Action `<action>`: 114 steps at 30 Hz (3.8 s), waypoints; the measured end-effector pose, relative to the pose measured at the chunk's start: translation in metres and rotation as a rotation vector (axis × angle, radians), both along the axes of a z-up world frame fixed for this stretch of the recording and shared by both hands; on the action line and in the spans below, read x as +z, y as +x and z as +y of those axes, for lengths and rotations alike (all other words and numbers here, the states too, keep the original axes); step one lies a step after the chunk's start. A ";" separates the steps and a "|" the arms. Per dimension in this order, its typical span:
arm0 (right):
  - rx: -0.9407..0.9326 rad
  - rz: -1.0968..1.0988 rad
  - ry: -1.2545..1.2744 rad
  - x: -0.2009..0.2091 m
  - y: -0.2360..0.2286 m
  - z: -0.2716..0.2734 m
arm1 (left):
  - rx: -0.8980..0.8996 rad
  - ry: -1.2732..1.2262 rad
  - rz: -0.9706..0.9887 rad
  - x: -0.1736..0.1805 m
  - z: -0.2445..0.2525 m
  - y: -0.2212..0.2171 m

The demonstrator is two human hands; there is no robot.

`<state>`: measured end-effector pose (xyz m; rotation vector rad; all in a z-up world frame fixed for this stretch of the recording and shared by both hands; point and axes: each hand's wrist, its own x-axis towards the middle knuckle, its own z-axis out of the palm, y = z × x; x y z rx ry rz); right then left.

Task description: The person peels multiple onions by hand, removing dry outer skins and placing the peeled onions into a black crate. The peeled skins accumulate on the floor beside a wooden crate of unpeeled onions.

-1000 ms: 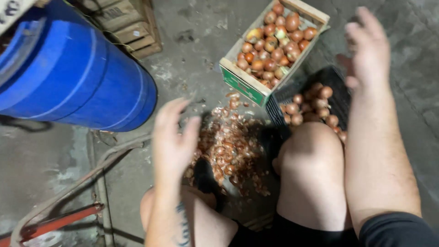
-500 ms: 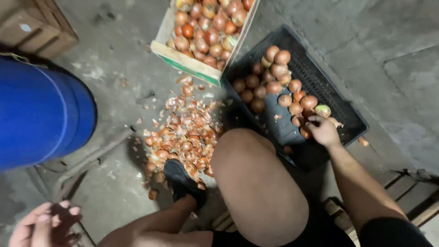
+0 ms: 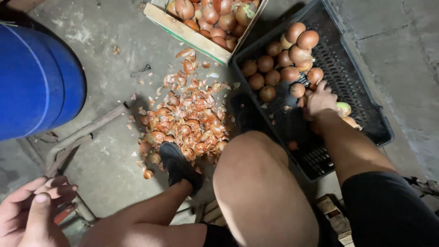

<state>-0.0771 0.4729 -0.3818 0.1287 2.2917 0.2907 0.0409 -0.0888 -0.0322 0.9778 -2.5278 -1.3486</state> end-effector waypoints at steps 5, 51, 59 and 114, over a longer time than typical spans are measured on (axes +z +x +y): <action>-0.061 -0.277 0.014 0.025 -0.016 -0.031 | -0.021 0.025 0.039 0.000 0.011 -0.010; -0.795 0.013 -1.954 0.306 -0.053 -0.305 | -0.002 1.284 0.813 -0.042 0.060 -0.101; -0.733 0.143 -1.758 0.279 -0.050 -0.300 | -0.510 0.501 0.799 -0.007 0.071 -0.077; 0.409 0.683 -1.424 0.351 -0.024 -0.293 | -0.342 0.600 0.360 0.017 0.083 -0.058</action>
